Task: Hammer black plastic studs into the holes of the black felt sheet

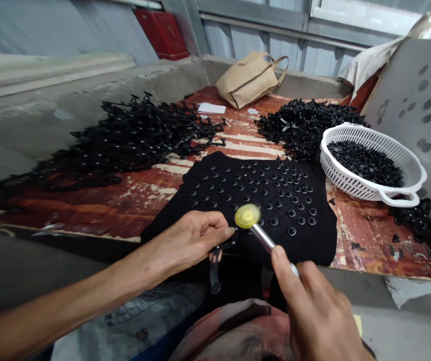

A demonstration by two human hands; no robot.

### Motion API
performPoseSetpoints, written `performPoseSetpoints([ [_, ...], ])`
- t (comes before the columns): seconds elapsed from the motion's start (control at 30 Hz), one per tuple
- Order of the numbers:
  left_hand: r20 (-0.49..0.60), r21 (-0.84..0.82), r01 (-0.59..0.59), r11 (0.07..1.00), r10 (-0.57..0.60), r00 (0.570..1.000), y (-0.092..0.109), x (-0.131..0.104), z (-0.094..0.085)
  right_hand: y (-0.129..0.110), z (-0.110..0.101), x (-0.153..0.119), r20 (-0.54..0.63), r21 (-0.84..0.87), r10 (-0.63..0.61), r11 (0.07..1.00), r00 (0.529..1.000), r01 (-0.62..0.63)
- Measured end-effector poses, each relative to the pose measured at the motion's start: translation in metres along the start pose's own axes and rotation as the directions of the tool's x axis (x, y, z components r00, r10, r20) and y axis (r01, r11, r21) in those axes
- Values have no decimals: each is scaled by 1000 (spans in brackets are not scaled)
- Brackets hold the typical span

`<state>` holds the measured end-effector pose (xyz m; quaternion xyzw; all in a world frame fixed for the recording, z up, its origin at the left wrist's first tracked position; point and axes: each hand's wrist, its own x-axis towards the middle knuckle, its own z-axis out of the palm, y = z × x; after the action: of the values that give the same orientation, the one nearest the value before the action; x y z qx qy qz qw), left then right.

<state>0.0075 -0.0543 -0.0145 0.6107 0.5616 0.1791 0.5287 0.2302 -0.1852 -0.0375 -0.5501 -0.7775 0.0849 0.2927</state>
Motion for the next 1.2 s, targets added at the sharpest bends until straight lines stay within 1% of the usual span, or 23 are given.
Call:
performPoseSetpoints([
  [0.07,-4,-11,14,1000,-14,1000,-1,1,1,-2,1,3,97,-50,-40,998,994,46],
  [0.1,-2,-19,21,1000,-21,1000,-2,1,1,-3,1,4,111,-64,-56,996,992,63],
  [0.23,13,-26,31,999,-31,999,0,0,1,-3,5,8,43,-66,-65,996,997,67],
  [0.3,16,-41,55,998,-55,998,2,-4,0,-2,8,9,17,-7,-53,999,998,53],
  [0.37,8,-125,92,988,-92,996,5,-12,2,-3,12,10,-40,118,23,993,999,-18],
  [0.43,-11,-269,115,956,-123,992,8,-22,6,-9,17,12,-65,282,137,953,988,-114],
  [0.53,-28,-461,110,881,-139,990,11,-37,17,-25,31,17,-15,534,265,818,964,-216],
  [0.63,6,-546,121,829,-140,990,5,-46,24,-39,42,23,23,662,445,664,895,-347],
  [0.67,24,-538,129,833,-138,990,1,-47,24,-41,43,25,38,679,493,625,869,-384],
  [0.73,30,-438,139,888,-140,990,-9,-49,19,-41,40,28,70,697,538,576,840,-427],
  [0.77,-1,-348,131,928,-141,990,-14,-50,15,-38,37,29,94,701,537,563,838,-439],
  [0.8,-72,-247,104,963,-126,989,-18,-50,10,-36,34,31,119,699,524,559,844,-446],
  [0.83,-174,-147,54,988,-80,982,-21,-50,5,-33,30,32,145,694,492,568,859,-442],
  [0.87,-280,-57,-16,998,0,960,-21,-50,0,-31,26,33,170,687,444,587,880,-428],
  [0.9,-347,22,-102,995,104,932,-20,-50,-4,-30,23,35,193,679,385,611,902,-407],
  [0.93,-353,85,-193,977,211,912,-16,-49,-8,-29,21,37,213,672,327,635,921,-381],
  [0.97,-282,123,-277,953,301,911,-11,-48,-11,-30,19,40,226,665,275,657,934,-355],
  [1.0,-145,129,-344,930,361,921,-6,-47,-12,-31,18,43,236,662,232,673,944,-331],
  [1.03,19,115,-379,918,379,925,0,-45,-13,-33,18,46,236,662,206,681,949,-313],
  [1.07,169,104,-382,918,362,917,5,-42,-14,-35,18,49,222,664,196,686,955,-296],
  [1.1,278,115,-370,922,327,903,9,-40,-13,-36,19,52,199,668,192,691,961,-276],
  [1.13,339,148,-354,923,289,895,11,-37,-13,-36,20,55,169,670,195,696,966,-258],
  [1.2,366,243,-332,912,230,902,12,-32,-11,-36,22,60,117,667,220,705,969,-240],
])
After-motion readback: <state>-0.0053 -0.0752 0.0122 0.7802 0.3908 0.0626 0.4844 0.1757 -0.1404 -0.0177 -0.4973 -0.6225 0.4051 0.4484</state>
